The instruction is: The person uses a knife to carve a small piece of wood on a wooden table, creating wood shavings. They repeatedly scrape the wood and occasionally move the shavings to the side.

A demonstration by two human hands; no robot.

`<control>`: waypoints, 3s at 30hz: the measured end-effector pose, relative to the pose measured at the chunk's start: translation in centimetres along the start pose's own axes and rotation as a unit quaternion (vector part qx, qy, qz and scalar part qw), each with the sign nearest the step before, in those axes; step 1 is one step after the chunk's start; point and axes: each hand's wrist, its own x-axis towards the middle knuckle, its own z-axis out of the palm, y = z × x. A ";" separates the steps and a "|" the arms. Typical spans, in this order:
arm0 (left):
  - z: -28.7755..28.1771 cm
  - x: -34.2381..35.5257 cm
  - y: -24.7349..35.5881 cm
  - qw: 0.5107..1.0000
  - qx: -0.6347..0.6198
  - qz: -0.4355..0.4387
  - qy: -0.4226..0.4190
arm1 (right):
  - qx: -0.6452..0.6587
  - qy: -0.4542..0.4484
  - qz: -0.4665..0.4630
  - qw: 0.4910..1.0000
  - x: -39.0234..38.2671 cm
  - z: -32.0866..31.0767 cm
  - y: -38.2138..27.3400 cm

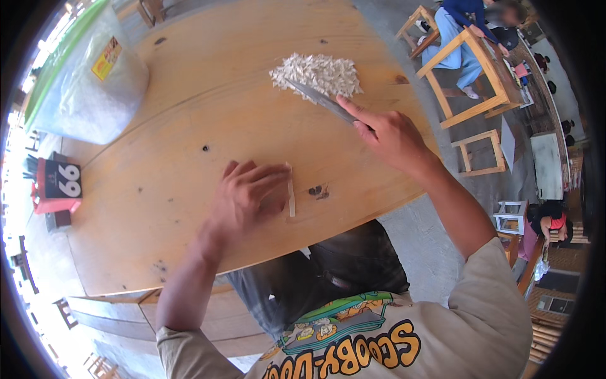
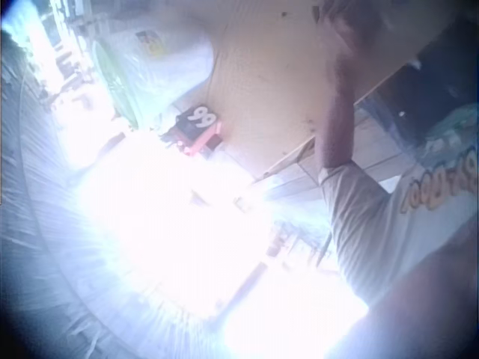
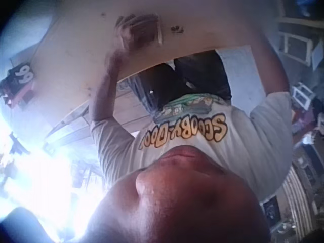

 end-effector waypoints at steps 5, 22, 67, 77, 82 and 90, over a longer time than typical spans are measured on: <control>-0.3 0.1 -0.3 0.998 0.045 0.035 -0.018 | 0.044 -0.064 -0.108 0.991 -2.8 -1.2 -2.4; 0.4 0.3 -0.1 0.999 0.041 0.032 -0.004 | 0.027 -0.012 -0.202 0.979 -5.8 0.9 -2.0; -0.5 0.2 -0.7 0.998 0.000 0.038 -0.048 | -0.051 -0.029 -0.082 0.995 1.4 0.2 2.5; -0.3 0.0 0.3 0.996 0.067 0.041 -0.049 | 0.109 -0.006 -0.061 0.992 -2.2 1.0 -1.5; 0.4 -0.1 1.1 0.989 0.131 0.069 -0.020 | 0.135 -0.079 -0.008 0.988 -7.1 0.2 -6.8; 0.6 0.0 1.5 0.989 0.135 0.065 -0.015 | 0.129 -0.068 -0.010 0.989 -8.9 1.5 -9.1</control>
